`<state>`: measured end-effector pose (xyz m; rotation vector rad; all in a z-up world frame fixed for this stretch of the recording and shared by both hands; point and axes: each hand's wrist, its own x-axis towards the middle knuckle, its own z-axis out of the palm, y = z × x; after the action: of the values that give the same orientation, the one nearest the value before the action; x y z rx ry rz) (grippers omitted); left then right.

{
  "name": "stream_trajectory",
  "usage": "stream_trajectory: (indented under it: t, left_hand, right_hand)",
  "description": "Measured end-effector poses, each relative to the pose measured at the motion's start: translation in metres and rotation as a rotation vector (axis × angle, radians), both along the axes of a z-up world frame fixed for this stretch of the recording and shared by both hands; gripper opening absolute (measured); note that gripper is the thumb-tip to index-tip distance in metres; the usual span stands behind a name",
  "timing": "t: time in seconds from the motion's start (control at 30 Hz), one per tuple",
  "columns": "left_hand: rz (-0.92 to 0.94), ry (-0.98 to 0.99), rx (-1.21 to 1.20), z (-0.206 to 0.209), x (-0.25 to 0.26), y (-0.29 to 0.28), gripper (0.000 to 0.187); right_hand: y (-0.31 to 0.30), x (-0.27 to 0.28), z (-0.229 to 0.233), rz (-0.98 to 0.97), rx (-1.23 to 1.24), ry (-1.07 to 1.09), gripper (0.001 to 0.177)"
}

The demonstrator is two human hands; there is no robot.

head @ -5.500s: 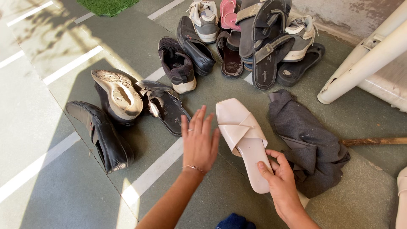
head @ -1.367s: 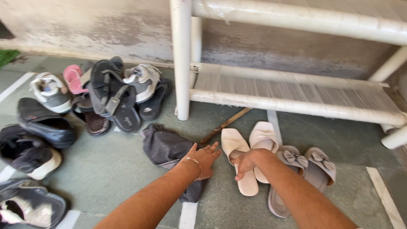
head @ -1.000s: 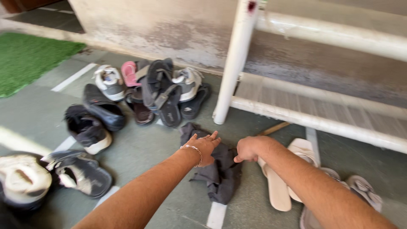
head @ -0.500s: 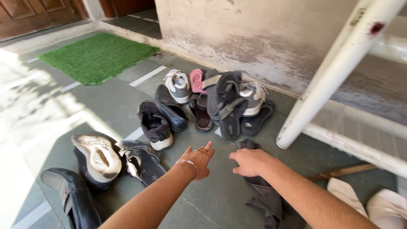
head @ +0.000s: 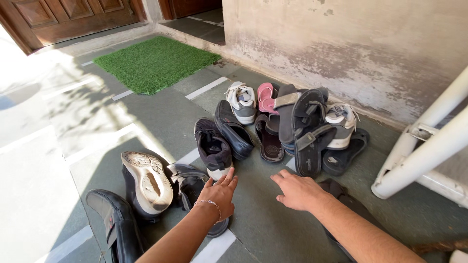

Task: The person wipes a pair of light-colored slides with a dark cloth, then places them aside. They then pick up a black loafer and wipe it with the same cloth.

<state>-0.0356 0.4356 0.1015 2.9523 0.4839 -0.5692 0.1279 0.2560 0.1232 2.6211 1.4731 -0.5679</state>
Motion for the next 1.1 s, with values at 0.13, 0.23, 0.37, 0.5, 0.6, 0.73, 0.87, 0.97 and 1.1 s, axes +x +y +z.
stream_trajectory:
  t: [0.13,0.23,0.37,0.5,0.6,0.73,0.87,0.97,1.1]
  left_hand:
    - [0.027,-0.016,-0.007,-0.003,-0.002,0.015,0.086]
    - [0.042,-0.018,-0.026,-0.008,-0.005,0.022,0.085]
    - [0.046,-0.010,-0.019,-0.016,-0.016,0.027,0.085]
    - [0.067,0.038,-0.062,-0.018,-0.028,0.031,0.085]
    - [0.069,0.050,-0.081,-0.019,-0.041,0.033,0.087]
    - [0.074,0.033,-0.121,-0.019,-0.055,0.033,0.085]
    - [0.054,0.011,-0.140,-0.021,-0.069,0.032,0.084]
    - [0.064,0.054,-0.150,-0.019,-0.077,0.027,0.087]
    - [0.059,0.043,-0.139,-0.016,-0.073,0.024,0.086]
  right_hand:
    - [0.024,0.005,-0.002,0.023,0.014,-0.027,0.074]
    - [0.044,0.006,-0.002,0.007,0.013,-0.014,0.075]
    - [0.063,0.002,-0.006,0.024,0.003,-0.009,0.076]
    - [0.079,-0.006,-0.011,0.065,0.009,-0.021,0.078]
    - [0.092,-0.014,-0.017,0.078,0.021,-0.043,0.077]
    - [0.114,-0.021,-0.023,0.023,0.081,-0.106,0.080]
    - [0.138,-0.019,-0.025,-0.065,0.186,-0.113,0.094]
    - [0.151,-0.014,-0.027,-0.124,0.187,-0.078,0.103]
    - [0.162,-0.003,-0.037,-0.203,0.168,0.001,0.112]
